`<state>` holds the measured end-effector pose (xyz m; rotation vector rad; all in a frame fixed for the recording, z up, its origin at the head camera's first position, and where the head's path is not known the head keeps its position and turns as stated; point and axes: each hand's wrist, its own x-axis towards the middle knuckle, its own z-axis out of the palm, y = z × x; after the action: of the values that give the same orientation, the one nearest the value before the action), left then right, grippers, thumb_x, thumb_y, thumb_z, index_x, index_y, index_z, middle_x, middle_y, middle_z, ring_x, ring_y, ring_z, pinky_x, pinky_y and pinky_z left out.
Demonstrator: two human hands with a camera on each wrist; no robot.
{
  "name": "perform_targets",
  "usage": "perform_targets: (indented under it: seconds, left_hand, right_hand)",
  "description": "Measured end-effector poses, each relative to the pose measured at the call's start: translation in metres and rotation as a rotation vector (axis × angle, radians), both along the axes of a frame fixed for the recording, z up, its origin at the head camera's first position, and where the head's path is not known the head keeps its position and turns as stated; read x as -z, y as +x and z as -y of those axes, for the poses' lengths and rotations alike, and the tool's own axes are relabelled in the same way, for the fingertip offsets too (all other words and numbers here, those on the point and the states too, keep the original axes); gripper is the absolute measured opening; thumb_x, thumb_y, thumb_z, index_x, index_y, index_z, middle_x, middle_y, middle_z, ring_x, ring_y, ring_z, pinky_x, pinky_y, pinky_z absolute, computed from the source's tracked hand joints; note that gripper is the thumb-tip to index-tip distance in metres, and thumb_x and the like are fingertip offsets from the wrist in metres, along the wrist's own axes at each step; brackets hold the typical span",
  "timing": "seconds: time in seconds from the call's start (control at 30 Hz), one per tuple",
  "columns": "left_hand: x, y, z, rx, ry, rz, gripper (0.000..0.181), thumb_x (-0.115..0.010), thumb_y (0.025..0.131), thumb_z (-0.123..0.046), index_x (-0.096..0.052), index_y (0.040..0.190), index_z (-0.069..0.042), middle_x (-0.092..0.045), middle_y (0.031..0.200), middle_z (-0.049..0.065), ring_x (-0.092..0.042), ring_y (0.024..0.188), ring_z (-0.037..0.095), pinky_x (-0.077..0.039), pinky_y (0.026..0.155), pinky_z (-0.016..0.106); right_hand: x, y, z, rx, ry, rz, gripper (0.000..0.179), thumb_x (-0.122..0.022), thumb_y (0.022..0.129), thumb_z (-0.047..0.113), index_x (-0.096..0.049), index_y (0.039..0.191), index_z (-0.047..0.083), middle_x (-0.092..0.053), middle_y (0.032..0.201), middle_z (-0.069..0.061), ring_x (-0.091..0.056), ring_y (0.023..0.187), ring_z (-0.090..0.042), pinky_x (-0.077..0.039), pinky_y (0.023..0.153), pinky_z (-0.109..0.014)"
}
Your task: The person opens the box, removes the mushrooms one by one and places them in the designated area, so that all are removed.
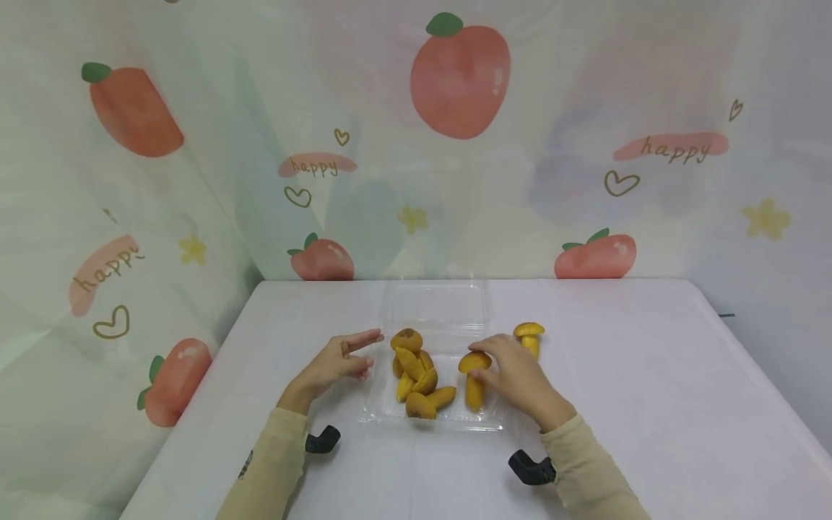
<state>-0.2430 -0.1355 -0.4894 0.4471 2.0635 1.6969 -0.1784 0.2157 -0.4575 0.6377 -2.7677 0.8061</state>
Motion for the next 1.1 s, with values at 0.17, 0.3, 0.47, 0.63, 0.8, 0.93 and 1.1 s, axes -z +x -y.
perform_targets:
  seconds: [0.17, 0.3, 0.47, 0.63, 0.8, 0.93, 1.1]
  left_hand:
    - [0.001, 0.000, 0.000, -0.003, 0.004, 0.001, 0.064, -0.064, 0.094, -0.002, -0.042, 0.154, -0.007, -0.047, 0.157, 0.013, -0.060, 0.067, 0.008, -0.059, 0.067, 0.021]
    - [0.001, 0.001, -0.002, 0.003, 0.004, -0.001, 0.064, -0.064, 0.094, -0.002, -0.041, 0.154, -0.005, -0.046, 0.157, 0.014, -0.061, 0.067, 0.008, -0.059, 0.067, 0.021]
    - [-0.002, 0.003, -0.002, -0.001, -0.001, 0.016, 0.065, -0.064, 0.094, -0.002, -0.041, 0.155, -0.006, -0.046, 0.157, 0.017, -0.063, 0.067, 0.008, -0.059, 0.066, 0.021]
    - [-0.002, 0.002, -0.002, -0.006, 0.001, 0.023, 0.065, -0.064, 0.094, -0.002, -0.041, 0.155, -0.008, -0.047, 0.156, 0.016, -0.064, 0.067, 0.008, -0.060, 0.066, 0.021]
    - [-0.002, 0.001, -0.003, 0.006, 0.004, 0.021, 0.065, -0.063, 0.095, -0.001, -0.040, 0.155, -0.007, -0.047, 0.156, 0.016, -0.063, 0.067, 0.007, -0.059, 0.066, 0.020]
    - [-0.002, 0.002, -0.002, 0.007, 0.007, 0.019, 0.065, -0.063, 0.094, -0.001, -0.039, 0.155, -0.004, -0.047, 0.155, 0.019, -0.063, 0.067, 0.008, -0.059, 0.065, 0.020]
    - [-0.003, 0.003, -0.002, 0.012, 0.005, 0.014, 0.064, -0.063, 0.095, -0.001, -0.039, 0.155, -0.005, -0.047, 0.155, 0.019, -0.063, 0.067, 0.008, -0.059, 0.066, 0.020]
  right_hand:
    - [-0.001, -0.002, -0.001, 0.043, -0.058, -0.071, 0.038, -0.082, 0.082, 0.015, -0.072, 0.118, 0.007, -0.072, 0.116, -0.011, -0.063, 0.113, -0.035, -0.042, 0.100, -0.065]
    - [-0.001, -0.004, -0.001, 0.057, -0.138, -0.077, 0.040, -0.081, 0.083, 0.013, -0.070, 0.120, 0.005, -0.070, 0.118, -0.015, -0.061, 0.116, -0.038, -0.039, 0.101, -0.067]
    - [-0.004, -0.004, -0.003, 0.049, -0.210, -0.075, 0.042, -0.080, 0.085, 0.012, -0.068, 0.124, 0.002, -0.067, 0.122, -0.016, -0.061, 0.116, -0.036, -0.048, 0.103, -0.056]
    - [-0.011, -0.005, -0.007, 0.026, -0.312, -0.083, 0.043, -0.079, 0.086, 0.007, -0.067, 0.126, -0.001, -0.064, 0.122, -0.015, -0.063, 0.107, -0.013, -0.051, 0.092, -0.010]
    - [-0.015, -0.005, -0.014, -0.023, -0.449, -0.004, 0.041, -0.072, 0.090, 0.001, -0.063, 0.130, -0.006, -0.060, 0.124, -0.020, -0.057, 0.103, 0.012, -0.049, 0.087, -0.003]
    - [-0.018, -0.005, -0.016, -0.057, -0.503, 0.015, 0.041, -0.070, 0.092, -0.001, -0.061, 0.132, -0.008, -0.057, 0.125, -0.022, -0.057, 0.104, 0.012, -0.050, 0.089, -0.005]
    - [-0.020, -0.004, -0.019, -0.075, -0.530, -0.004, 0.041, -0.066, 0.093, -0.004, -0.059, 0.133, -0.010, -0.055, 0.127, -0.023, -0.056, 0.106, 0.009, -0.047, 0.093, -0.003]
